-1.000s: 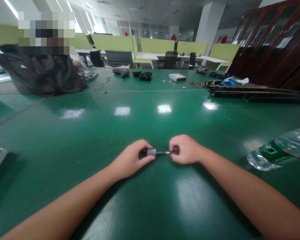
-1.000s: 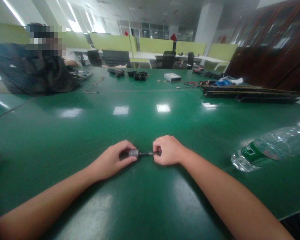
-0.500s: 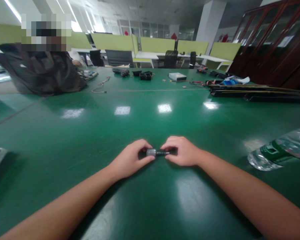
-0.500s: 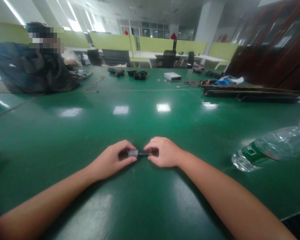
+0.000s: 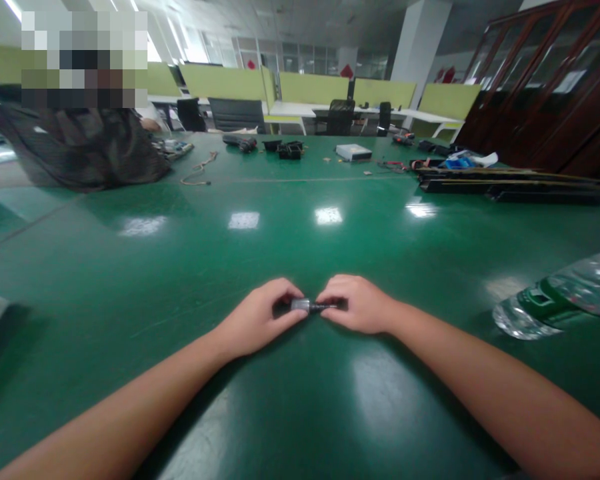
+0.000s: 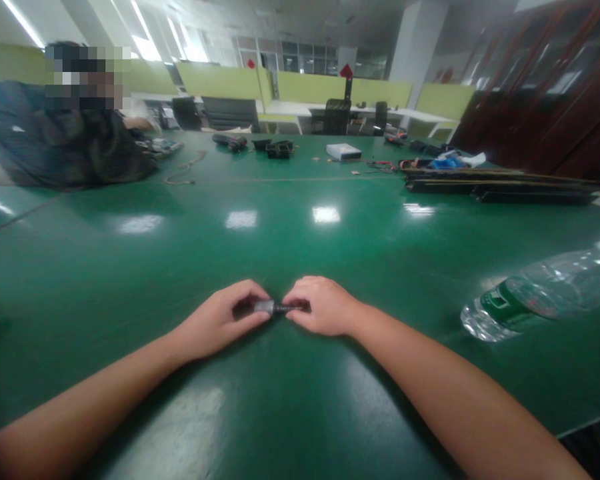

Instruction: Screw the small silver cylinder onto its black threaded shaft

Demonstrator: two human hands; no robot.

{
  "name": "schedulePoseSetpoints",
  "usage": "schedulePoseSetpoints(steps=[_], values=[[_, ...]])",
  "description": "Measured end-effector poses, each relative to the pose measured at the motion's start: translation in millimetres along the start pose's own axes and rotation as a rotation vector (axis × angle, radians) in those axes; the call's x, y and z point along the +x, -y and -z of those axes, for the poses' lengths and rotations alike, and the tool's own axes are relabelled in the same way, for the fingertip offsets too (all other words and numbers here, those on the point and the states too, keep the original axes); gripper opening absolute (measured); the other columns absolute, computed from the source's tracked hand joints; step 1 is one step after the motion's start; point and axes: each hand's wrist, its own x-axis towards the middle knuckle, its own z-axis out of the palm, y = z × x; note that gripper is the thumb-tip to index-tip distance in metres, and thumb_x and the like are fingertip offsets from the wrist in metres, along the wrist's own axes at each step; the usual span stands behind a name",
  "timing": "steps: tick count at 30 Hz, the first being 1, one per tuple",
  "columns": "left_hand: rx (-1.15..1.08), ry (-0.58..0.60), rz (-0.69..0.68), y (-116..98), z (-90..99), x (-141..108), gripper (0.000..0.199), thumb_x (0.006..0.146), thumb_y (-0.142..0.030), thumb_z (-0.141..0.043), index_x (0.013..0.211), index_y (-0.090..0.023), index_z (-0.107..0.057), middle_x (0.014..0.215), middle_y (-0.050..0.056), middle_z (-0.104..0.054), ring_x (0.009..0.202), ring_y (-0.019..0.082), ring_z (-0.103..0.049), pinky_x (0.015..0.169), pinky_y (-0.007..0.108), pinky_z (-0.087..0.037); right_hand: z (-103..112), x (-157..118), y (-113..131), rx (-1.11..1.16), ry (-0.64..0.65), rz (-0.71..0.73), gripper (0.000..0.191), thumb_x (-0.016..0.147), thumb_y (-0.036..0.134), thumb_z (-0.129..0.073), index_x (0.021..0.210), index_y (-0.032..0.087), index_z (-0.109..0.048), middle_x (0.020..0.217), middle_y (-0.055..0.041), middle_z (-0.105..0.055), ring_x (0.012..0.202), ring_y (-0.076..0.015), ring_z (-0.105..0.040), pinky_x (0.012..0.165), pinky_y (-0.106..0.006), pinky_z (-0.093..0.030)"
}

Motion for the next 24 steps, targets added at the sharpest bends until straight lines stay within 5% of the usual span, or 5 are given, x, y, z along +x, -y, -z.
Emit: schedulePoseSetpoints(steps=[24], values=[[0.02, -0.005, 0.018, 0.4, -2.5, 0.1, 0.025, 0.089, -0.043, -0.064, 0.1, -0.02, -0.067, 0.094, 0.005, -0.069, 0.086, 0.022, -0.064, 0.079, 0.034, -0.051, -5.7, 0.9, 3.1, -0.033, -0.014, 0.005, 0.014, 0.089, 0.021, -0.066, 0.099, 0.018, -0.074, 0.09, -0.0055, -0.071, 0.085, -0.0173, -0.061, 0.079, -0.028, -0.047]])
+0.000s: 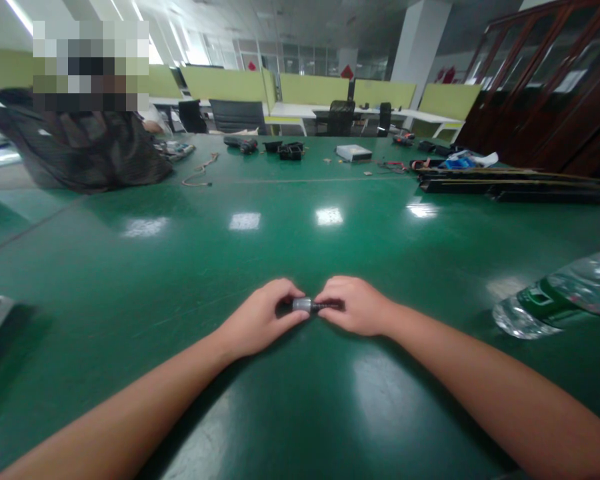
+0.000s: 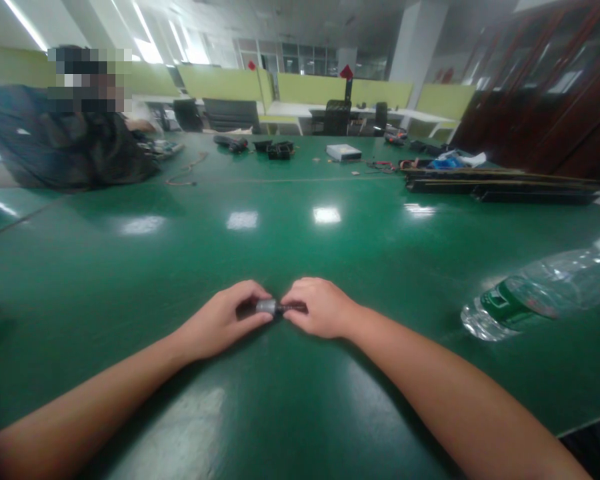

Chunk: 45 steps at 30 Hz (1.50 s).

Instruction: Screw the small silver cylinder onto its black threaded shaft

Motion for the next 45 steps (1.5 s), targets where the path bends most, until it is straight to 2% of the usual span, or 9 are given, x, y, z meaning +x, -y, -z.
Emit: schedulePoseSetpoints(steps=[11, 45], values=[[0.011, 0.002, 0.0, 0.5, 0.6, 0.0, 0.026, 0.09, -0.044, -0.064, 0.1, -0.02, -0.066, 0.095, 0.004, -0.068, 0.087, 0.022, -0.064, 0.079, 0.034, -0.05, 4.5, -1.2, -0.8, 0.009, 0.003, 0.023, 0.013, 0.084, 0.023, -0.07, 0.095, 0.017, -0.074, 0.085, -0.0052, -0.071, 0.081, -0.0174, -0.061, 0.075, -0.028, -0.046], [-0.011, 0.013, 0.03, -0.9, 0.9, 0.3, 0.025, 0.091, -0.042, -0.065, 0.101, -0.02, -0.067, 0.096, 0.003, -0.069, 0.087, 0.021, -0.064, 0.08, 0.033, -0.05, 8.3, -3.8, -9.6, -0.01, -0.031, -0.068, 0.006, 0.077, 0.021, -0.072, 0.08, 0.017, -0.072, 0.072, -0.0012, -0.067, 0.068, -0.0139, -0.059, 0.068, -0.025, -0.043]])
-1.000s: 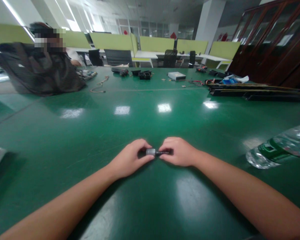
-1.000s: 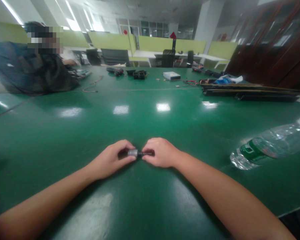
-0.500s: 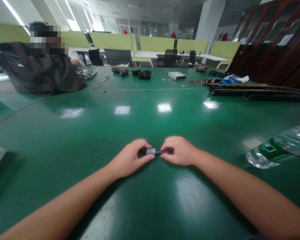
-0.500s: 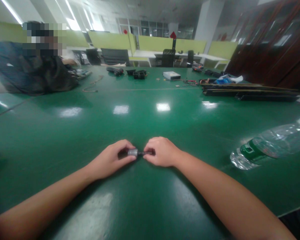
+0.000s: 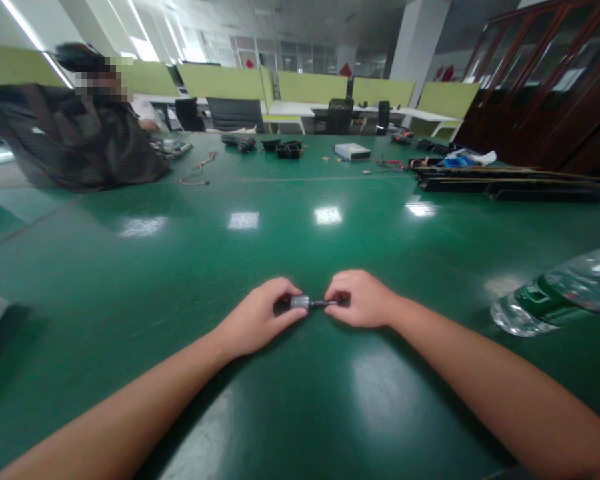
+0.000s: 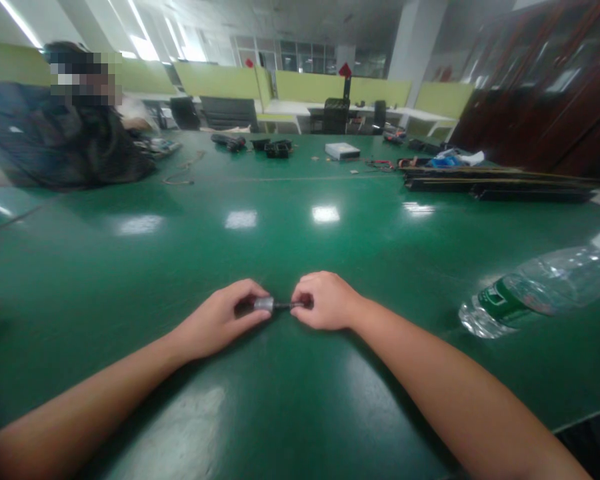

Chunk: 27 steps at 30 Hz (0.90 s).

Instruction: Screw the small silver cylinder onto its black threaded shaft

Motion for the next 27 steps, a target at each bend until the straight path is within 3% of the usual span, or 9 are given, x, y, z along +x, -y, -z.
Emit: schedulePoseSetpoints(steps=[9, 15, 21, 27], values=[[-0.001, -0.005, 0.01, -1.0, 0.5, 0.1, 0.025, 0.09, -0.042, -0.065, 0.101, -0.02, -0.067, 0.095, 0.004, -0.07, 0.086, 0.022, -0.065, 0.08, 0.034, -0.05, 10.4, -2.5, -7.6, 0.026, 0.033, -0.015, 0.005, 0.073, 0.018, -0.071, 0.077, 0.016, -0.072, 0.072, -0.0009, -0.068, 0.065, -0.0122, -0.059, 0.064, -0.024, -0.044], [-0.004, -0.017, 0.036, 1.1, 0.3, 0.1, 0.026, 0.09, -0.043, -0.066, 0.103, -0.02, -0.067, 0.097, 0.004, -0.07, 0.086, 0.021, -0.065, 0.078, 0.034, -0.05, 16.3, -2.9, -17.7, 0.104, -0.023, -0.107, 0.003, 0.069, 0.013, -0.068, 0.07, 0.015, -0.068, 0.065, 0.0011, -0.063, 0.056, -0.0094, -0.054, 0.055, -0.021, -0.041], [-0.008, -0.018, 0.033, 3.1, -0.6, 0.3, 0.025, 0.09, -0.042, -0.066, 0.103, -0.02, -0.067, 0.097, 0.003, -0.07, 0.087, 0.021, -0.065, 0.08, 0.034, -0.05, 12.2, -2.5, -11.8, 0.059, 0.034, -0.066, 0.003, 0.071, 0.017, -0.071, 0.074, 0.016, -0.071, 0.069, 0.0003, -0.067, 0.061, -0.0108, -0.058, 0.061, -0.023, -0.043], [-0.015, -0.034, -0.005, 5.8, -1.3, 0.3, 0.022, 0.088, -0.039, -0.069, 0.098, -0.02, -0.066, 0.092, 0.002, -0.069, 0.083, 0.02, -0.064, 0.076, 0.032, -0.05, 6.1, 0.2, -9.3, -0.005, -0.016, -0.063, 0.008, 0.077, 0.024, -0.075, 0.077, 0.017, -0.072, 0.073, -0.0016, -0.068, 0.068, -0.0132, -0.059, 0.064, -0.025, -0.043]])
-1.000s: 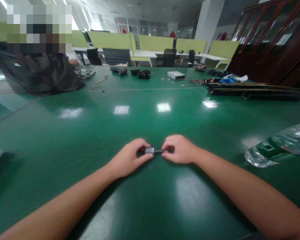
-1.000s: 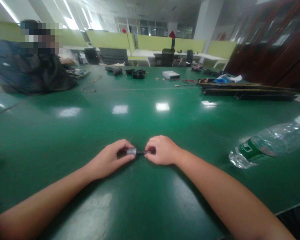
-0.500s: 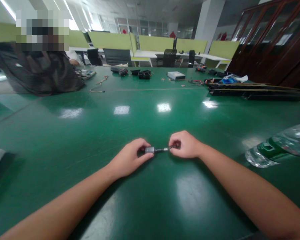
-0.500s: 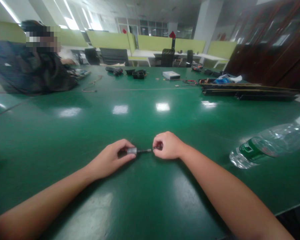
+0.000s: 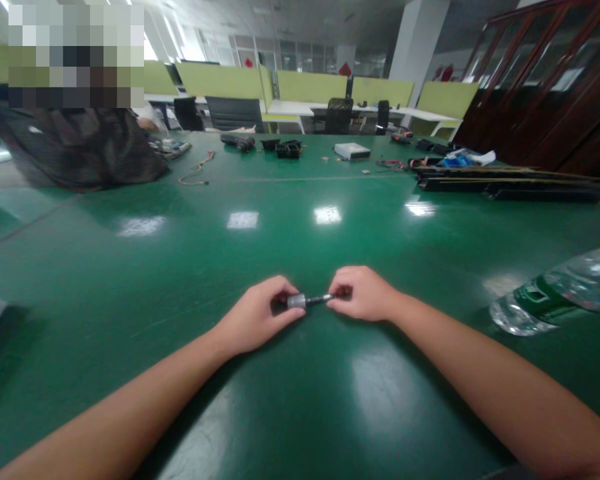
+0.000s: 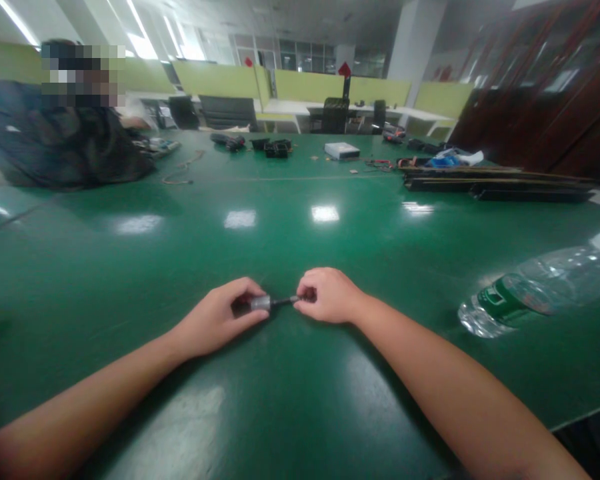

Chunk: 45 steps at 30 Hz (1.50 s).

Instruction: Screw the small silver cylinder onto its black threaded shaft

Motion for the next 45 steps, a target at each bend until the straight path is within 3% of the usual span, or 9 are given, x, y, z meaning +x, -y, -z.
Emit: schedulePoseSetpoints(steps=[10, 15, 23, 34, 45], values=[[-0.016, 0.007, -0.045, -1.7, -1.6, -0.2, 0.021, 0.086, -0.036, -0.071, 0.099, -0.02, -0.066, 0.092, 0.002, -0.067, 0.082, 0.019, -0.063, 0.074, 0.03, -0.05, -12.8, 4.5, 14.1, 0.04, 0.014, 0.123, 0.014, 0.085, 0.029, -0.074, 0.093, 0.017, -0.075, 0.087, -0.0055, -0.073, 0.083, -0.0177, -0.063, 0.077, -0.029, -0.047], [-0.013, 0.006, -0.061, -2.3, -1.5, -1.1, 0.021, 0.085, -0.036, -0.07, 0.099, -0.02, -0.066, 0.092, 0.002, -0.067, 0.082, 0.019, -0.063, 0.075, 0.03, -0.05, -14.9, 2.3, 21.2, 0.144, 0.037, 0.085, 0.023, 0.079, 0.013, -0.071, 0.101, 0.016, -0.075, 0.089, -0.0049, -0.072, 0.081, -0.0156, -0.064, 0.074, -0.025, -0.049], [-0.016, 0.021, -0.048, -5.4, 1.7, -0.1, 0.025, 0.094, -0.043, -0.061, 0.101, -0.02, -0.066, 0.09, 0.003, -0.067, 0.082, 0.019, -0.062, 0.074, 0.031, -0.049, -12.8, 1.8, 20.6, 0.07, 0.045, 0.07, 0.017, 0.084, 0.015, -0.067, 0.099, 0.019, -0.074, 0.091, -0.0051, -0.073, 0.086, -0.0172, -0.064, 0.079, -0.028, -0.048], [-0.003, -0.011, -0.017, -4.7, -2.2, 0.6, 0.022, 0.087, -0.038, -0.069, 0.097, -0.019, -0.067, 0.088, 0.002, -0.068, 0.079, 0.019, -0.064, 0.073, 0.03, -0.05, -19.3, 2.7, 21.2, -0.019, 0.034, 0.092, 0.017, 0.089, 0.025, -0.067, 0.102, 0.018, -0.074, 0.093, -0.0063, -0.073, 0.089, -0.0189, -0.063, 0.081, -0.03, -0.048], [0.0, -0.001, -0.008, -3.9, -1.6, 0.7, 0.023, 0.088, -0.041, -0.067, 0.097, -0.02, -0.066, 0.088, 0.003, -0.067, 0.08, 0.02, -0.063, 0.073, 0.031, -0.05, -16.8, 1.7, 20.3, -0.01, 0.035, 0.108, 0.014, 0.088, 0.023, -0.067, 0.098, 0.018, -0.074, 0.091, -0.0056, -0.073, 0.087, -0.0187, -0.062, 0.08, -0.03, -0.047]])
